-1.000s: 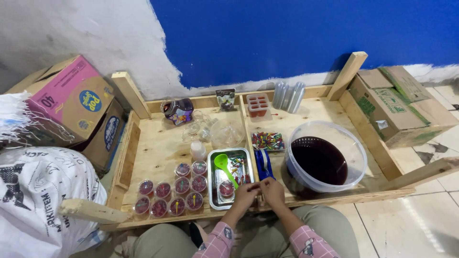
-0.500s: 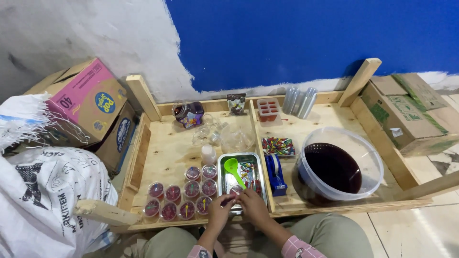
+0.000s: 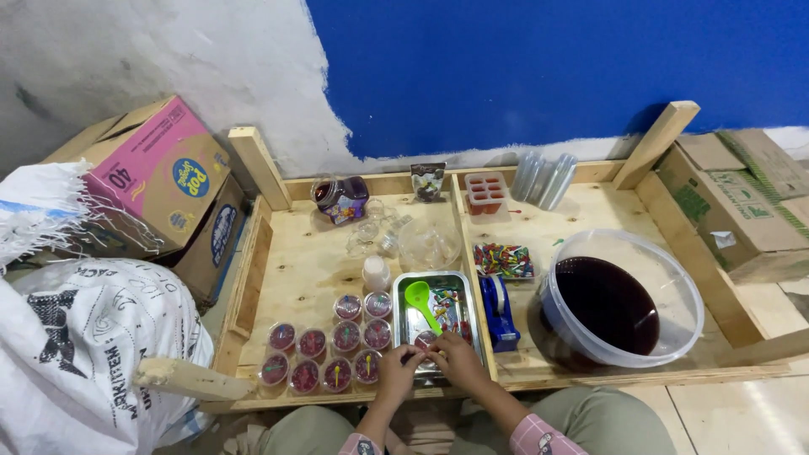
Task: The person prepares small plastic cups by placing red items inside them and then fills the cups with a dark liquid using a ladle.
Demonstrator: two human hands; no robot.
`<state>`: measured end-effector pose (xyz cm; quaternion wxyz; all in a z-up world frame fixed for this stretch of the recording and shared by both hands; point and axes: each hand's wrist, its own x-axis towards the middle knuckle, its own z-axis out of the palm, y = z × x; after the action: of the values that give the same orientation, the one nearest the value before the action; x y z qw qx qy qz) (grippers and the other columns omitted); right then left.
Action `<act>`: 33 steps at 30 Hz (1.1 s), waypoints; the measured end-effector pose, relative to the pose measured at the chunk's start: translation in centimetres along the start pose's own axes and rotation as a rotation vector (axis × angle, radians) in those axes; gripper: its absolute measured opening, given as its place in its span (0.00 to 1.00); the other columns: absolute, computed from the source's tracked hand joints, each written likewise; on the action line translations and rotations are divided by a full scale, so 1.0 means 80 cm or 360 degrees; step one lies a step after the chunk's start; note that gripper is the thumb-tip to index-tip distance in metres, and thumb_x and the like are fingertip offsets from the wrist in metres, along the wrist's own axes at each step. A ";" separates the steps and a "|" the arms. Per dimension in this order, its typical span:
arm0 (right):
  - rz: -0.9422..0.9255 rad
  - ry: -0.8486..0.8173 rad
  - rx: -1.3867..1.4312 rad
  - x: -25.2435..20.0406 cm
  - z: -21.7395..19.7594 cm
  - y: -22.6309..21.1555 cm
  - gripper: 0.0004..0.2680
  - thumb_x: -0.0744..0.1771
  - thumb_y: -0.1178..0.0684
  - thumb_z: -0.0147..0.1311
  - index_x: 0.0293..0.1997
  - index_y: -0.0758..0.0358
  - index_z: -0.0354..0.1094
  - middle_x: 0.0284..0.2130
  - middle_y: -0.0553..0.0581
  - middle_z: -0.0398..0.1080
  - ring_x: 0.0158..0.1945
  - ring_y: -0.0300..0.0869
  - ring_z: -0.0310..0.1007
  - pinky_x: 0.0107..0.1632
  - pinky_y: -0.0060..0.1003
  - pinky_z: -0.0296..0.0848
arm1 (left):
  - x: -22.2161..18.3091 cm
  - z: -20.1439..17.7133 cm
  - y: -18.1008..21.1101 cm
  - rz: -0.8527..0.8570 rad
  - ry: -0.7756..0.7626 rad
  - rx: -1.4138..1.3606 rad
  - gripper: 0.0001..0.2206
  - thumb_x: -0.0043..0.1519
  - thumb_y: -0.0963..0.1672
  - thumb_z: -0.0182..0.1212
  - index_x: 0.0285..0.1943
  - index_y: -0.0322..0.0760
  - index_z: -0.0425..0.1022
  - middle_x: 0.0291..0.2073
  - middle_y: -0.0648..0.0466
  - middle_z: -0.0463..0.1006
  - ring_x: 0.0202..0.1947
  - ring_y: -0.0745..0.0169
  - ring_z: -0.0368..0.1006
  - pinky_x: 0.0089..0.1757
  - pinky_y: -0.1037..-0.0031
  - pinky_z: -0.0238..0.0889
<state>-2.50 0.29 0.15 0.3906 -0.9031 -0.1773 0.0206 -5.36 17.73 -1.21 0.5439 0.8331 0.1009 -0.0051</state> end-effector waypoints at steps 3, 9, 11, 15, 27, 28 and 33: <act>-0.0038 0.0074 0.0181 0.011 0.010 0.025 0.03 0.62 0.55 0.63 0.35 0.60 0.78 0.33 0.53 0.75 0.35 0.45 0.75 0.41 0.38 0.75 | 0.004 0.004 -0.002 0.0005 0.0040 -0.0223 0.04 0.55 0.40 0.69 0.37 0.36 0.84 0.30 0.56 0.86 0.29 0.69 0.79 0.37 0.79 0.73; -0.0015 -0.0007 0.0152 0.019 0.004 0.026 0.04 0.63 0.52 0.61 0.34 0.59 0.77 0.35 0.54 0.79 0.50 0.49 0.77 0.53 0.42 0.72 | 0.006 -0.001 0.005 -0.0019 0.0011 -0.0037 0.09 0.52 0.42 0.73 0.42 0.42 0.87 0.35 0.58 0.89 0.34 0.69 0.83 0.40 0.80 0.75; -0.0038 -0.0015 0.0196 0.019 0.008 0.028 0.03 0.63 0.54 0.60 0.33 0.60 0.77 0.33 0.54 0.78 0.43 0.47 0.76 0.50 0.40 0.72 | 0.004 0.000 0.006 -0.0032 0.0017 -0.0035 0.08 0.53 0.42 0.73 0.41 0.41 0.87 0.34 0.58 0.89 0.33 0.70 0.83 0.39 0.80 0.75; -0.0037 -0.0027 0.0251 0.026 0.003 0.015 0.03 0.63 0.57 0.61 0.30 0.64 0.76 0.28 0.54 0.77 0.31 0.44 0.76 0.68 0.41 0.64 | 0.008 -0.001 0.007 -0.0046 0.0027 0.0005 0.05 0.53 0.41 0.72 0.37 0.39 0.86 0.30 0.57 0.88 0.28 0.70 0.81 0.34 0.81 0.74; 0.0403 -0.0085 0.0647 0.041 0.024 0.046 0.07 0.64 0.52 0.61 0.40 0.63 0.80 0.35 0.52 0.79 0.38 0.38 0.78 0.46 0.31 0.76 | 0.004 0.000 0.045 -0.0243 0.0142 -0.0124 0.05 0.59 0.43 0.66 0.40 0.39 0.85 0.35 0.56 0.86 0.34 0.68 0.79 0.40 0.78 0.74; 0.0407 -0.0083 0.0648 0.041 0.023 0.044 0.07 0.64 0.52 0.61 0.40 0.63 0.80 0.35 0.52 0.79 0.38 0.38 0.78 0.46 0.31 0.76 | 0.006 0.005 0.038 -0.0244 0.0138 -0.0122 0.05 0.59 0.43 0.66 0.40 0.39 0.85 0.35 0.56 0.86 0.34 0.68 0.79 0.40 0.78 0.74; 0.0873 -0.0059 0.1378 0.044 0.015 0.029 0.06 0.64 0.59 0.65 0.36 0.75 0.79 0.27 0.57 0.75 0.28 0.38 0.71 0.33 0.28 0.70 | 0.014 0.020 0.022 -0.0166 0.0298 -0.0084 0.05 0.58 0.43 0.67 0.41 0.40 0.84 0.34 0.58 0.83 0.28 0.71 0.72 0.34 0.81 0.68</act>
<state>1.26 0.81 -1.95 0.7059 -0.6713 0.0841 0.2099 -3.82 15.78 -0.43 0.5528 0.8089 0.1945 0.0470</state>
